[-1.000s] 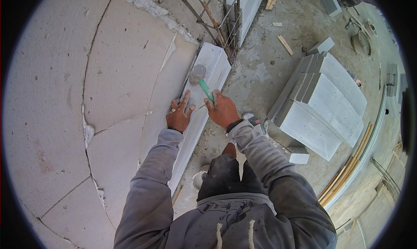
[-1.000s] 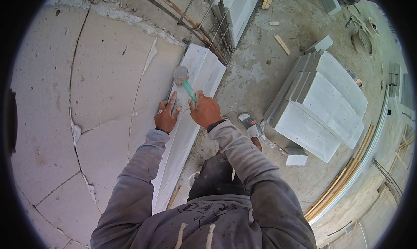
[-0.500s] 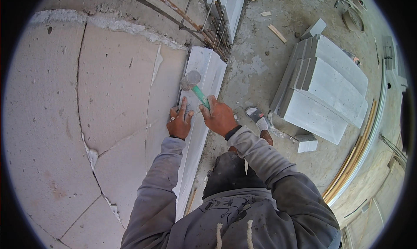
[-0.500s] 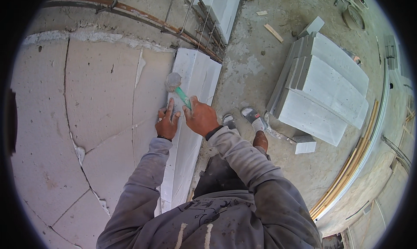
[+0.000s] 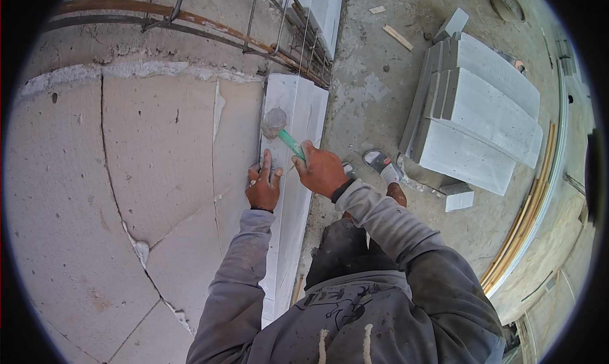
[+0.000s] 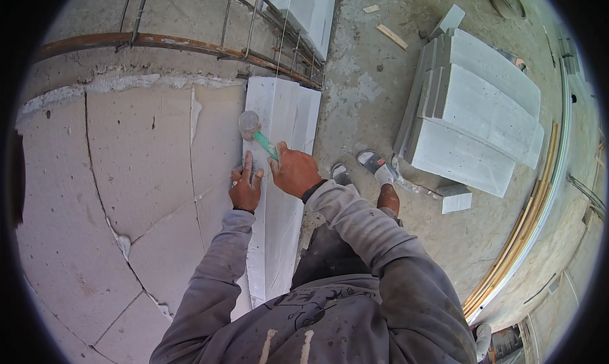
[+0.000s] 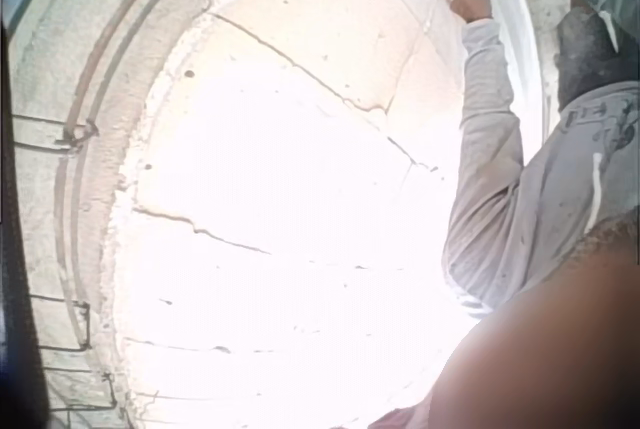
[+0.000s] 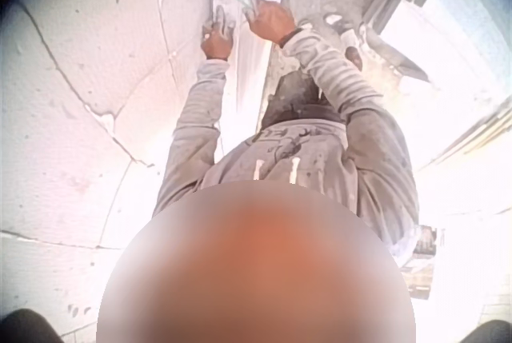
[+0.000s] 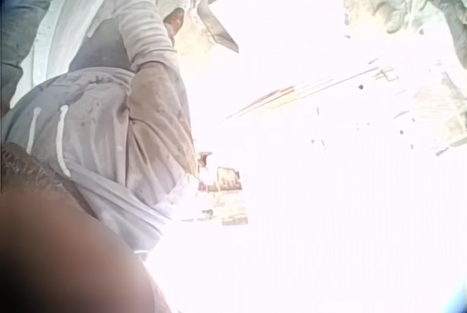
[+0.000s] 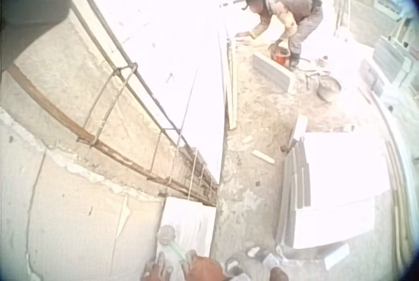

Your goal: The person builds a wall by applying mortar from a bucket onto lightweight concrete blocks with a trowel, then laying the blocks and tapping them into place with a rubber mallet.

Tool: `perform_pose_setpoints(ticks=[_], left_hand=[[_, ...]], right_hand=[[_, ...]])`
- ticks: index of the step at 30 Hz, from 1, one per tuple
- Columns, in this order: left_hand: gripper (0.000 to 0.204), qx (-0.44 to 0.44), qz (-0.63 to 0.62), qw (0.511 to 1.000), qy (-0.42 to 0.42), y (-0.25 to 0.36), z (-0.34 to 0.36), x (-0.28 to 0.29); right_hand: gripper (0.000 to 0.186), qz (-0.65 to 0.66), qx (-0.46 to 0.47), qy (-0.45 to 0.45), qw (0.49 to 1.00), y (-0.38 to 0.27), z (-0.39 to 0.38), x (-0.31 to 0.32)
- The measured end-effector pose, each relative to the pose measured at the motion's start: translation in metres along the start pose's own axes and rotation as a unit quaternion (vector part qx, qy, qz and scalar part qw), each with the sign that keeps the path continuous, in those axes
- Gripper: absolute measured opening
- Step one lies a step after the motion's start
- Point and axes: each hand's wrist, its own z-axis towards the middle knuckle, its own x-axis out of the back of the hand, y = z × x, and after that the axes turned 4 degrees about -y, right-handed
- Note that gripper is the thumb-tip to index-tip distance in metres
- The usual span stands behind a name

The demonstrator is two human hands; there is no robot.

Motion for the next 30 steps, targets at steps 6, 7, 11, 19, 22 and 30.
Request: perform_pose_setpoints(ticks=[6, 7, 11, 19, 22, 30], left_hand=[[0.059, 0.001, 0.004, 1.0, -0.001, 0.002, 0.002, -0.001], [0.059, -0.002, 0.006, 1.0, -0.001, 0.001, 0.004, -0.001], [0.058, 0.002, 0.0, 1.0, -0.003, 0.002, 0.002, 0.002], [0.054, -0.024, -0.029, 0.999, 0.029, 0.025, 0.014, 0.014], [0.052, -0.028, -0.09, 0.991, 0.095, 0.034, 0.041, 0.01], [0.069, 0.11, -0.161, 0.981, -0.004, 0.036, 0.083, 0.006]], right_hand=[[0.028, -0.01, -0.013, 0.013, 1.0, 0.004, 0.007, 0.005], [0.028, -0.015, -0.012, 0.015, 1.0, 0.004, 0.006, 0.004], [0.032, 0.011, -0.001, 0.025, 1.0, 0.004, -0.001, 0.004], [0.034, 0.038, 0.035, 0.052, 0.997, -0.002, -0.003, 0.008], [0.034, 0.042, 0.049, 0.077, 0.995, -0.01, 0.001, 0.015], [0.034, 0.028, 0.032, 0.12, 0.992, -0.01, 0.018, 0.015]])
